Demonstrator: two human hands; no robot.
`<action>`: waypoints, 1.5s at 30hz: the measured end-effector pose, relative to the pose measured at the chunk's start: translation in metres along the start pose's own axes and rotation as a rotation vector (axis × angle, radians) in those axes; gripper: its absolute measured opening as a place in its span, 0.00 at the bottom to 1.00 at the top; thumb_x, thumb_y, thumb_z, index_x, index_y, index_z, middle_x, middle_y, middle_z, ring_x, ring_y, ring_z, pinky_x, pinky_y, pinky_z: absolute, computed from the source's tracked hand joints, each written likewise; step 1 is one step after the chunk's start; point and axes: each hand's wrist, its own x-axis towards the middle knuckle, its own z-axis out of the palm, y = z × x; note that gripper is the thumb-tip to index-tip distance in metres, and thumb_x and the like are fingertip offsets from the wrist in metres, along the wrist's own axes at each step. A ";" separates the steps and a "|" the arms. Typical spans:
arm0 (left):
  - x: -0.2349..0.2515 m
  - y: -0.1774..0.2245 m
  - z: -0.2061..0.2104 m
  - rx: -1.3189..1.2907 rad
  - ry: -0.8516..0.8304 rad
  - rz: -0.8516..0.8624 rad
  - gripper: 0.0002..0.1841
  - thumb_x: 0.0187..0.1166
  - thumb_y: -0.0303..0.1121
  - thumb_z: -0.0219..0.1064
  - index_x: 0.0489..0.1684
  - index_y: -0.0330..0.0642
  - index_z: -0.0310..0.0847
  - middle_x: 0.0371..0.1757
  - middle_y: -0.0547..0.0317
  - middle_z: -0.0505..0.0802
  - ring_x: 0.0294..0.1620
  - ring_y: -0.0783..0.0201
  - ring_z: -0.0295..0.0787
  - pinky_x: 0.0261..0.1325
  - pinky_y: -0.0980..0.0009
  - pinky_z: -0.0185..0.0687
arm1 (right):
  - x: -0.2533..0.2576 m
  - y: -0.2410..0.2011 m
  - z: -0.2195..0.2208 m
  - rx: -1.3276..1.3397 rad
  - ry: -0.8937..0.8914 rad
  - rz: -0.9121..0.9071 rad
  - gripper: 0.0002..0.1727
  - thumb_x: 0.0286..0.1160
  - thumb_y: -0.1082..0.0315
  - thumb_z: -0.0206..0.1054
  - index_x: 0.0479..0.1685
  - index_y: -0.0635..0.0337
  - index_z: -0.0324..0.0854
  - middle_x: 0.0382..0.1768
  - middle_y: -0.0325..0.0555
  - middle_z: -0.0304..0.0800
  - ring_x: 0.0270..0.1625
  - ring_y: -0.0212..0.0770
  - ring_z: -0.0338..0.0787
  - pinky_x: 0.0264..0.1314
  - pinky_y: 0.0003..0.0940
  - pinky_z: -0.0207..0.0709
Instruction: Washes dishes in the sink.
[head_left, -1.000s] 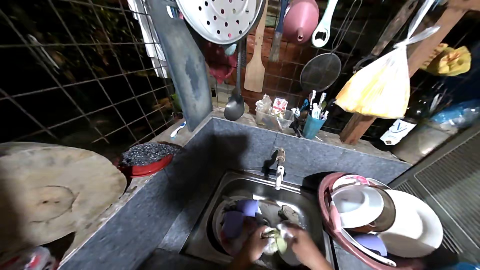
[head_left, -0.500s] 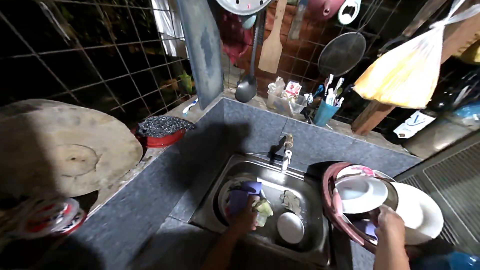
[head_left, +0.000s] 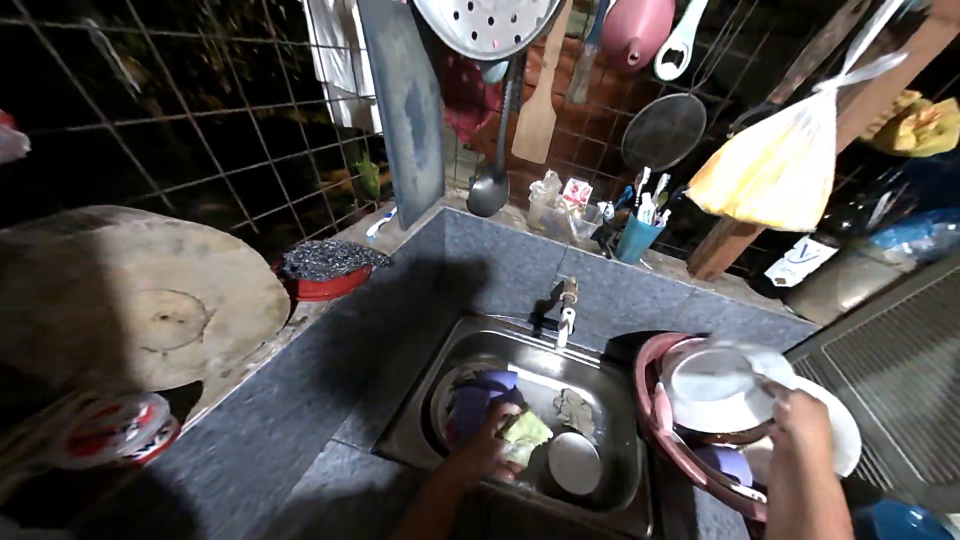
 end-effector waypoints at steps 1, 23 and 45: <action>-0.002 0.004 0.001 -0.026 -0.008 -0.008 0.32 0.83 0.20 0.54 0.86 0.54 0.55 0.60 0.41 0.86 0.37 0.52 0.92 0.37 0.58 0.91 | -0.003 -0.015 -0.011 0.013 -0.009 -0.047 0.20 0.77 0.63 0.72 0.58 0.72 0.80 0.46 0.52 0.87 0.44 0.37 0.86 0.53 0.42 0.82; -0.033 0.007 -0.004 -0.681 0.286 -0.064 0.08 0.85 0.24 0.55 0.55 0.36 0.76 0.38 0.51 0.93 0.36 0.60 0.93 0.38 0.63 0.91 | -0.182 0.069 0.068 -0.208 -0.474 -1.232 0.15 0.72 0.69 0.65 0.53 0.59 0.92 0.57 0.57 0.92 0.66 0.56 0.87 0.71 0.52 0.78; -0.038 -0.013 0.016 -0.198 0.480 0.008 0.25 0.89 0.36 0.60 0.81 0.34 0.66 0.69 0.44 0.86 0.66 0.57 0.86 0.69 0.58 0.82 | -0.192 0.079 0.156 -0.116 -0.590 -0.388 0.35 0.69 0.79 0.70 0.82 0.59 0.73 0.76 0.68 0.76 0.73 0.63 0.82 0.74 0.60 0.78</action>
